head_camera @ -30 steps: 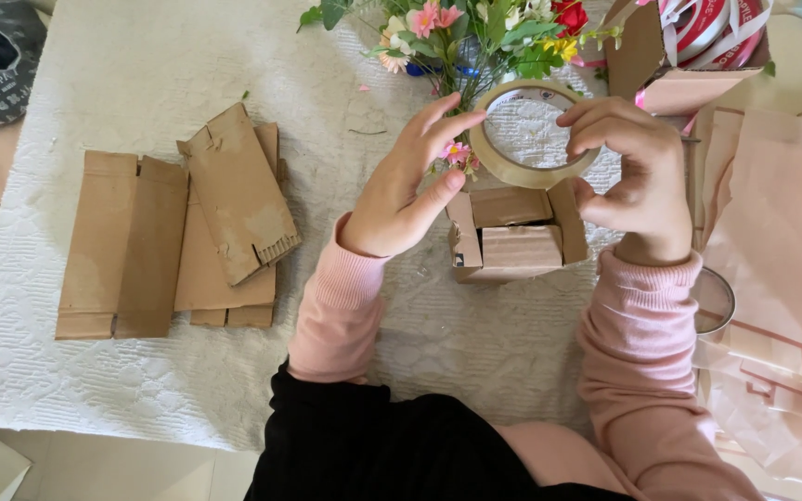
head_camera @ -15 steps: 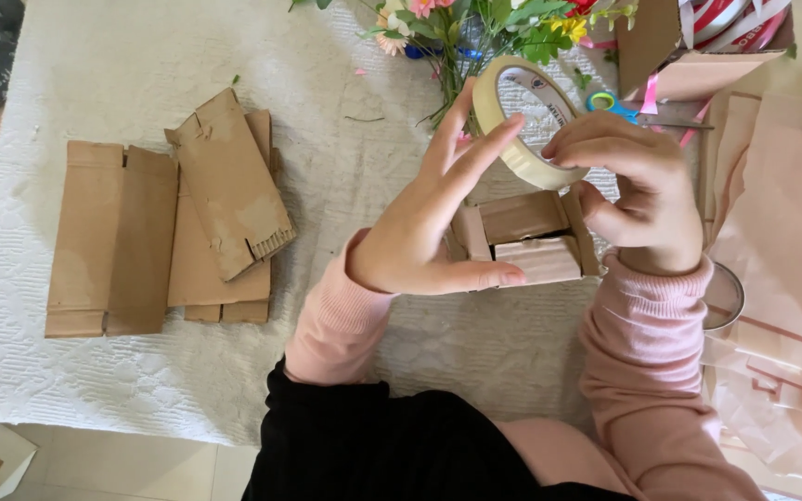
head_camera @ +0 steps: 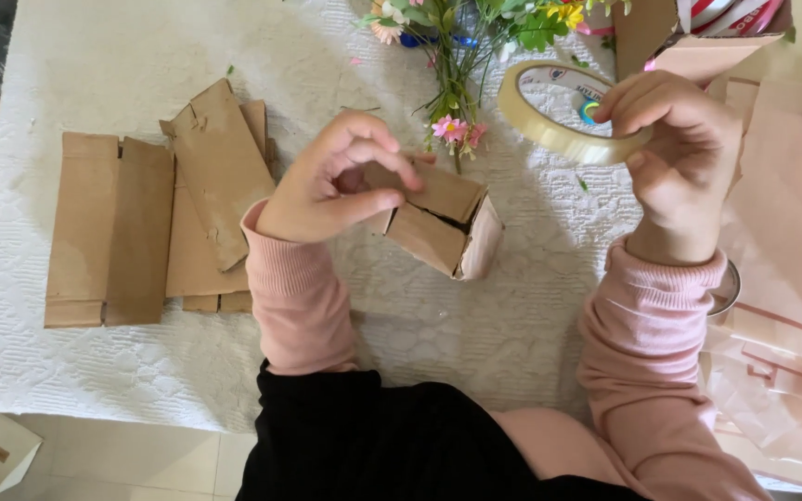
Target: The person assembles a small cardboard box by folding the flaps and securing them with clear adhesive tape. They use scissors to cut the tape and press the edges to ensure the box is closed.
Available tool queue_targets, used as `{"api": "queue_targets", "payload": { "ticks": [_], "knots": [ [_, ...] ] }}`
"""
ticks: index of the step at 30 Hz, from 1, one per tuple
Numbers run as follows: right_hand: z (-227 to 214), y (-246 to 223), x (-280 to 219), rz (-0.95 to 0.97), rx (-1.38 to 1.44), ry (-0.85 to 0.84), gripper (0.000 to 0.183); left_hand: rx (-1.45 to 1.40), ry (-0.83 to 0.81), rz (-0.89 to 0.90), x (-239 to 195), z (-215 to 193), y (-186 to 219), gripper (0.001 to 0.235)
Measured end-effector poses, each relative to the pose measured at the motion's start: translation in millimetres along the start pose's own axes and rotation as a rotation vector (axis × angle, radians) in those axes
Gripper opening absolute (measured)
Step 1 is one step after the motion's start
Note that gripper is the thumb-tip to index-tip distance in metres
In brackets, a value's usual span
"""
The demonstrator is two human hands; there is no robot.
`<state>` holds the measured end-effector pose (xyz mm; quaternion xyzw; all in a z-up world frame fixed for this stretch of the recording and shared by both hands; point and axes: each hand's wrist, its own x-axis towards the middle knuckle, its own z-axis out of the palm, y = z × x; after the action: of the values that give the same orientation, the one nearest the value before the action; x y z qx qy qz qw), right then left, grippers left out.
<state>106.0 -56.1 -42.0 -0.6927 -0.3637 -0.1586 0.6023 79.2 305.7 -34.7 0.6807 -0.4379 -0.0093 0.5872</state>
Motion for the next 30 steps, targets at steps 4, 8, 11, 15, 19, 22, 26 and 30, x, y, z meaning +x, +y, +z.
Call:
{"api": "queue_targets", "payload": {
  "ticks": [4, 8, 11, 15, 19, 22, 26, 30],
  "knots": [
    [-2, 1, -4, 0.032, 0.051, 0.069, 0.028, -0.338, 0.049, 0.246, 5, 13, 9, 0.030],
    [-12, 3, -9, 0.015, 0.036, 0.114, 0.032, -0.325, 0.080, 0.321, 3, 38, -14, 0.028],
    [-18, 1, -13, -0.014, 0.009, 0.126, 0.029, -0.309, 0.233, 0.232, -14, 68, -55, 0.024],
    [-18, -5, -14, -0.030, -0.064, 0.088, 0.038, -0.151, 0.347, 0.119, -31, 99, -91, 0.021],
    [-11, -8, -13, -0.003, -0.048, 0.089, 0.033, -0.055, 0.146, 0.020, -25, 87, -63, 0.024],
    [-5, -12, -11, 0.042, -0.051, 0.013, 0.021, 0.027, 0.016, -0.067, -23, 80, -54, 0.021],
    [6, -9, -4, 0.040, 0.000, -0.115, 0.026, 0.243, 0.239, -0.032, -14, 87, -46, 0.032],
    [17, -10, 2, 0.020, 0.032, -0.161, 0.027, 0.496, 0.436, -0.002, 10, 75, -23, 0.074]
  ]
}}
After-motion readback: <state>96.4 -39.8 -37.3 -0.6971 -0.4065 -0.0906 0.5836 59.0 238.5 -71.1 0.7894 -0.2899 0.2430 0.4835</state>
